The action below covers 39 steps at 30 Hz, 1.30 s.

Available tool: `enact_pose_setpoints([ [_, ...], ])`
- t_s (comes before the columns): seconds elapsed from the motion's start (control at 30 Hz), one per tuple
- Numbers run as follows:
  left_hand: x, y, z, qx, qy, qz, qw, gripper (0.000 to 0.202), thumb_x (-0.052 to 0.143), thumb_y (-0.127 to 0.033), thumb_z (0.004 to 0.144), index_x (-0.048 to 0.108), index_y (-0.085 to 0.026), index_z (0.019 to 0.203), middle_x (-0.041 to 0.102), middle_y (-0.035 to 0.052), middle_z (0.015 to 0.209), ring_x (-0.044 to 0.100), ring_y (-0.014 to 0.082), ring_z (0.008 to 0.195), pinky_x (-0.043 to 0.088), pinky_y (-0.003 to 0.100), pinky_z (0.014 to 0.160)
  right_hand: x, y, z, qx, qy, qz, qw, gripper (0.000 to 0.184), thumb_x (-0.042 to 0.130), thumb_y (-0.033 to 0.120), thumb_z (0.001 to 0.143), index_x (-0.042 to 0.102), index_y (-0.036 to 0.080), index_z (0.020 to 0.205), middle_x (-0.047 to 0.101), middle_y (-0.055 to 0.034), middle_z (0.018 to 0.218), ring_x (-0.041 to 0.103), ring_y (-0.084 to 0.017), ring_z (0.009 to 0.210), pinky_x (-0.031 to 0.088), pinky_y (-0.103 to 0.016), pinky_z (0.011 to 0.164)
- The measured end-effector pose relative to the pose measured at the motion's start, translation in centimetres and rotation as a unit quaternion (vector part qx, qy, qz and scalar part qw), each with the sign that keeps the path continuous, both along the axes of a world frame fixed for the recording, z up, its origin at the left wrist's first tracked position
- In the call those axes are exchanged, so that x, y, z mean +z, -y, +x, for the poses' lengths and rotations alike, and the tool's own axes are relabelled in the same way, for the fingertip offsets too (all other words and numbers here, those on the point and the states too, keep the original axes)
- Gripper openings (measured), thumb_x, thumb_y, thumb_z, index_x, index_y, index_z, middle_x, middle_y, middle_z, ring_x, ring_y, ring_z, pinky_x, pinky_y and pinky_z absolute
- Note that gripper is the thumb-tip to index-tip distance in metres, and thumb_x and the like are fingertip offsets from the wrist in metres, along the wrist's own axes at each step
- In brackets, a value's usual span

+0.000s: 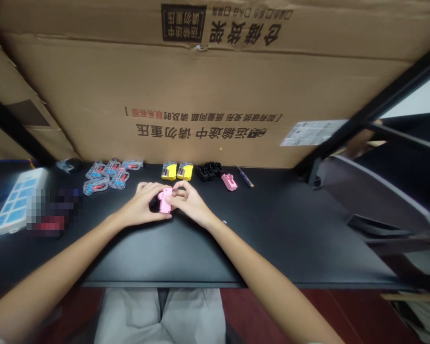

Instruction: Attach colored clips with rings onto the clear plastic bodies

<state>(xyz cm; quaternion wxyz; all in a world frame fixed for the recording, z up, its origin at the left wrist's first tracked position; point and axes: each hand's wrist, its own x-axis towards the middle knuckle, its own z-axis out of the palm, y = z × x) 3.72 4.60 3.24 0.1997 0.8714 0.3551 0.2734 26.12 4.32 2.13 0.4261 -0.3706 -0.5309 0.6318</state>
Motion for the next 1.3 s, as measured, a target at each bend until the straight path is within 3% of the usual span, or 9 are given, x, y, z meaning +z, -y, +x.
enact_pose_setpoints([
  [0.1,0.1,0.0,-0.1,0.002,0.004,-0.003,1.0,0.068,0.088,-0.052,0.083,0.063,-0.027,0.141,0.074,0.0076,0.133,0.066,0.0314,0.123,0.037,0.047,0.113,-0.1,0.0,0.1,0.002,0.045,0.038,0.998,0.057,0.096,0.05,0.076,0.054,0.026,0.106,0.075,0.0,0.092,0.076,-0.019,0.08,0.065,-0.036,0.076],
  [0.2,0.2,-0.2,-0.4,0.003,-0.02,0.015,1.0,0.068,0.089,-0.056,0.08,0.067,-0.027,0.138,0.075,0.0076,0.132,0.066,0.0312,0.123,0.035,0.049,0.115,0.1,-0.3,0.9,-0.016,0.123,0.108,0.986,0.042,0.084,0.052,0.088,0.059,0.025,0.109,0.075,-0.0014,0.09,0.074,-0.02,0.078,0.062,-0.035,0.073],
  [0.3,0.3,-0.5,-0.6,-0.003,-0.055,0.025,0.998,0.068,0.088,-0.058,0.08,0.07,-0.027,0.137,0.077,0.0073,0.125,0.068,0.0304,0.116,0.038,0.05,0.114,0.1,-1.3,2.6,-0.105,0.238,0.219,0.94,0.025,0.067,0.049,0.101,0.068,0.024,0.104,0.077,-0.0046,0.094,0.073,-0.022,0.081,0.059,-0.037,0.078],
  [0.4,0.2,-0.6,-0.6,0.001,-0.075,0.015,0.997,0.067,0.087,-0.061,0.08,0.072,-0.025,0.134,0.077,0.0066,0.111,0.069,0.0295,0.104,0.045,0.047,0.103,-0.3,-2.5,4.2,-0.158,0.318,0.275,0.893,0.022,0.062,0.041,0.103,0.072,0.022,0.097,0.078,-0.0052,0.089,0.069,-0.022,0.074,0.055,-0.037,0.074],
  [0.53,-0.2,-0.6,-0.5,0.002,-0.075,0.023,0.997,0.068,0.086,-0.064,0.079,0.073,-0.024,0.132,0.077,0.0071,0.108,0.069,0.0303,0.104,0.045,0.047,0.105,-1.4,-3.1,4.4,-0.117,0.376,0.306,0.867,0.018,0.067,0.035,0.099,0.078,0.021,0.1,0.076,-0.0064,0.093,0.065,-0.02,0.071,0.054,-0.036,0.072],
  [0.73,-0.1,-0.6,-0.6,-0.002,-0.069,0.022,0.997,0.071,0.087,-0.063,0.079,0.071,-0.023,0.135,0.078,0.0087,0.113,0.07,0.0308,0.109,0.041,0.05,0.113,-1.6,-2.3,2.9,-0.035,0.413,0.37,0.832,0.027,0.064,0.031,0.106,0.083,0.025,0.124,0.07,-0.0105,0.113,0.072,-0.025,0.101,0.059,-0.041,0.093],
  [1.1,-0.2,-0.5,-0.5,-0.002,-0.059,0.023,0.998,0.067,0.088,-0.056,0.077,0.07,-0.026,0.134,0.076,0.0079,0.119,0.069,0.0318,0.114,0.038,0.052,0.117,-0.8,-1.7,3.4,0.035,0.438,0.43,0.789,0.026,0.059,0.028,0.109,0.083,0.025,0.117,0.075,-0.0118,0.114,0.072,-0.029,0.109,0.06,-0.045,0.098],
  [1.3,-0.2,-0.3,-0.5,-0.009,-0.052,0.026,0.998,0.064,0.088,-0.049,0.076,0.068,-0.025,0.132,0.075,0.0069,0.119,0.069,0.0307,0.116,0.037,0.05,0.119,-1.1,-1.8,3.2,0.024,0.476,0.442,0.76,0.027,0.058,0.02,0.105,0.082,0.021,0.117,0.077,-0.0144,0.11,0.073,-0.031,0.103,0.061,-0.046,0.092],
])
